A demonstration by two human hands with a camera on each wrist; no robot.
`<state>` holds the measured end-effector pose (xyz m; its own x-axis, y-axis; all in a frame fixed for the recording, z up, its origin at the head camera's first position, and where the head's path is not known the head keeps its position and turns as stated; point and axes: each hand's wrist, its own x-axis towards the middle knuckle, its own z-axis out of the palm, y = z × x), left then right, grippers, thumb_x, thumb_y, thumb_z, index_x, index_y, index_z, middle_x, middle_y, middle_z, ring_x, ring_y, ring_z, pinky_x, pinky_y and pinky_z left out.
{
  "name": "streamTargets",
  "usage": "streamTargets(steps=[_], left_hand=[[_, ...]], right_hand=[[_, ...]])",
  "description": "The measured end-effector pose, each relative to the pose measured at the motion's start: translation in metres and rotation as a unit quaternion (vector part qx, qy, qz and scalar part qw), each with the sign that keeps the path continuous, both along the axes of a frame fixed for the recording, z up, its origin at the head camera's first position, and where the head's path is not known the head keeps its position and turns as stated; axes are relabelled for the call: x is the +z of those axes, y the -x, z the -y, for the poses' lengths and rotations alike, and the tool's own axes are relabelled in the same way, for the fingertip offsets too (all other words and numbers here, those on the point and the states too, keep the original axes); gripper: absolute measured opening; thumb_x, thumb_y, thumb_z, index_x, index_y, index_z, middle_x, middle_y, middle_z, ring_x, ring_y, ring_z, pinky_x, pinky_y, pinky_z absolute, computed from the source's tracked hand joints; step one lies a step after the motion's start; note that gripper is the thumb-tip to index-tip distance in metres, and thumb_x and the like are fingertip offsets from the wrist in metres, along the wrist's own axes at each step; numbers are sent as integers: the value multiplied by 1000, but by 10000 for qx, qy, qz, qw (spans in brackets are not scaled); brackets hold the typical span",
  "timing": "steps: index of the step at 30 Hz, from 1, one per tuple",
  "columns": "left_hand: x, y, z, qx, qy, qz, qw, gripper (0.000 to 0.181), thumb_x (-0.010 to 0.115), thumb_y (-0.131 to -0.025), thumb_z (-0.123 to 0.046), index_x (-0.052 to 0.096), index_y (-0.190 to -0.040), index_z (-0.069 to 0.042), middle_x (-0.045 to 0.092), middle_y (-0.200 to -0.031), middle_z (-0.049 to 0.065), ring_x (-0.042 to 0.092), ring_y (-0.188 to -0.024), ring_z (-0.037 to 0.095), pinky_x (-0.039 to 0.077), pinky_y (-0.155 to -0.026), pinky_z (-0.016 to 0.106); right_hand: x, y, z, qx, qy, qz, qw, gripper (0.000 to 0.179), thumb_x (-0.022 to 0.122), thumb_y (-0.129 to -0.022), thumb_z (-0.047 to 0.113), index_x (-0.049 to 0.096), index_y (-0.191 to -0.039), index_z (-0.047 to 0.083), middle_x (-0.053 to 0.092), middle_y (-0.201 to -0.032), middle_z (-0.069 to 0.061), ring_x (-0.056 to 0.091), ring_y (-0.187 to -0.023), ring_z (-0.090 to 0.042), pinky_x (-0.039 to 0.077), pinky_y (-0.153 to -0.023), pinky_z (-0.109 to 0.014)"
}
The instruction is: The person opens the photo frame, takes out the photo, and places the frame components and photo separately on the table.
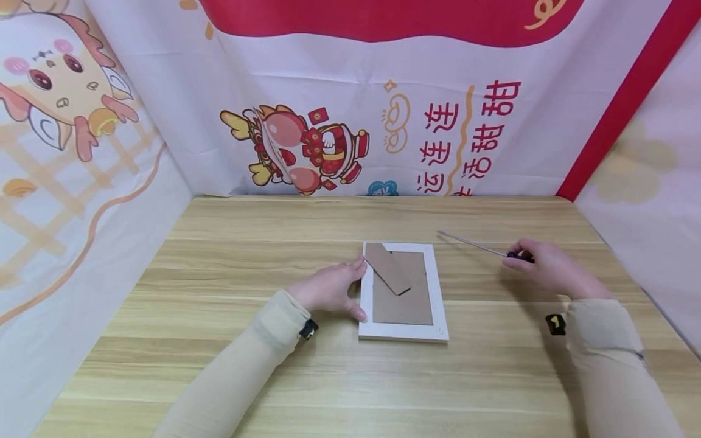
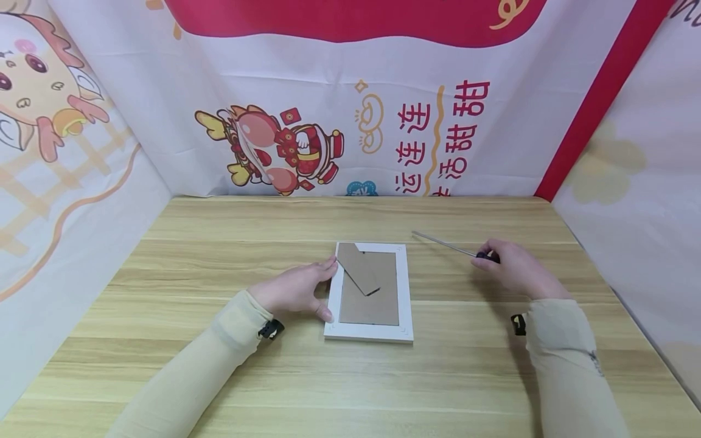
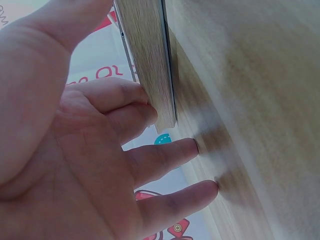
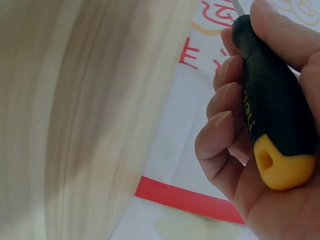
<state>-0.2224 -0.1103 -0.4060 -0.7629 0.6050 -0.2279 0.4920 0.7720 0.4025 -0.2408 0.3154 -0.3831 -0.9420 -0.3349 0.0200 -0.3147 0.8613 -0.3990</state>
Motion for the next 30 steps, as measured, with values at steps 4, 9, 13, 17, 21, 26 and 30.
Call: streamTargets(steps=[4,9,13,17,21,26,30], left_hand=[[1,0,0,9,-8,26,10000,112,85,-73,-49,25,-154,0,13,-162,16,27,-145,31,26,-116,38],[1,-1,1,16,-2,16,10000,112,85,-73,-48,26,-154,0,14,-162,17,28,-144,33,26,-116,39],[1,-2,0,34,-5,30,10000,112,85,-73,-48,26,-154,0,13,-162,16,27,-144,33,26,-116,40],[1,-2,0,52,-10,80,10000,112,85,-72,-48,26,-154,-1,13,-162,15,27,-145,32,26,-116,40],[2,-2,0,50,-22,72,10000,111,85,-73,-48,27,-154,-1,13,-162,15,26,-145,32,26,-116,40],[2,-2,1,55,-3,53,10000,111,85,-72,-49,26,-154,-1,13,-162,16,26,-145,32,26,-116,40],[1,-1,1,45,1,19,10000,112,85,-72,-49,26,-154,-1,13,-162,16,26,-145,32,26,-116,40]], right_hand=[[-4,5,-4,32,-25,140,9999,18,65,-97,20,65,-103,3,65,-88,-5,59,-81,-22,49,-74,-44],[-13,14,-9,31,-89,311,9995,22,67,-96,21,64,-107,2,65,-89,-6,59,-82,-23,49,-75,-46],[-21,21,-12,125,-337,276,9990,22,70,-93,21,66,-105,3,63,-83,-3,56,-76,-20,48,-71,-43],[-27,26,-15,293,-574,201,9977,16,71,-92,18,67,-101,5,60,-76,2,53,-69,-16,46,-66,-39],[-29,28,-16,334,-635,223,9972,13,69,-93,15,68,-101,6,60,-76,3,53,-69,-16,47,-67,-39],[-26,29,-15,288,-626,343,9970,16,67,-94,15,69,-104,2,62,-79,1,55,-73,-18,48,-72,-44],[-24,29,-14,276,-601,410,9970,23,67,-94,17,70,-108,0,60,-78,0,53,-73,-18,46,-70,-40]])
